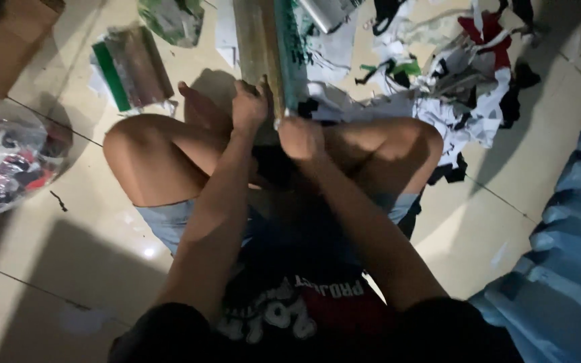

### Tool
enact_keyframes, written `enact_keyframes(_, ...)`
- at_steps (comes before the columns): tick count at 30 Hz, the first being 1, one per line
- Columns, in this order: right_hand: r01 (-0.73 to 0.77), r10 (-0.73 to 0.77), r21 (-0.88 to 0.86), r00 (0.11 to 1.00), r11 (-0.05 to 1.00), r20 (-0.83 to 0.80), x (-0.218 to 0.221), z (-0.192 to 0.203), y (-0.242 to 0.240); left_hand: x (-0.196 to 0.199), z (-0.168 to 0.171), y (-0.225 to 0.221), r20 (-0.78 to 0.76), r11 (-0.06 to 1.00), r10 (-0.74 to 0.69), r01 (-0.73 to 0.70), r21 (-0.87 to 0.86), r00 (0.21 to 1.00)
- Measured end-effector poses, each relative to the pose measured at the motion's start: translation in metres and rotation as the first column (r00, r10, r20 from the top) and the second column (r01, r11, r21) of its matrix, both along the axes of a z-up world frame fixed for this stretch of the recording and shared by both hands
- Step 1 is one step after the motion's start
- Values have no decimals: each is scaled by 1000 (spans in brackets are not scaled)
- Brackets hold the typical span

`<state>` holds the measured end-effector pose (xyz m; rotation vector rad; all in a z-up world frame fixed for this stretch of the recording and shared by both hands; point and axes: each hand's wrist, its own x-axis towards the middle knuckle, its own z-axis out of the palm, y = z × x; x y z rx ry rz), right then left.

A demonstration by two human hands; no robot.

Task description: Cleaning ink off a screen printing squeegee using small pieces of cloth while sitting on the floor.

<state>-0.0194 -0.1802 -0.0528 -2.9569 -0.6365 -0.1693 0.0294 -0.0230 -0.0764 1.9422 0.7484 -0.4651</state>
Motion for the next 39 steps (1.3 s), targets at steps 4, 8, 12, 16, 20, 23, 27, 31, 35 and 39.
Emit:
enact_keyframes(4,-177,129,60,877,982,463,-14,-15,6,-1,2,1,-38,999,-10,9,-33,999)
enact_keyframes(8,105,-113,-50,975,993,-192,52,-42,33,-2,29,-5,-1,996,-76,76,43,997)
enact_keyframes(12,23,-47,-65,915,998,-401,105,-32,43,-4,6,4,87,999,-40,41,-16,995)
enact_keyframes(16,-11,30,38,820,999,-572,31,38,18,-5,-2,5,8,998,-66,66,-17,998)
enact_keyframes(20,284,27,434,811,855,-585,2,18,8,-5,-6,5,-3,996,-86,86,-8,996)
enact_keyframes(23,81,-97,-53,831,995,-547,72,14,37,-9,4,2,88,991,-127,124,47,988)
enact_keyframes(27,85,-105,-65,895,994,-433,104,-13,50,-6,13,5,95,990,-135,131,42,986)
enact_keyframes(31,66,-81,-47,830,997,-552,48,15,45,0,-42,9,130,988,-145,137,69,981)
enact_keyframes(35,-83,19,-171,938,982,-345,-43,19,38,-5,-13,6,100,996,-76,80,-30,992)
enact_keyframes(39,-115,66,-47,809,992,-584,9,49,18,7,-72,22,81,995,-51,58,-81,995)
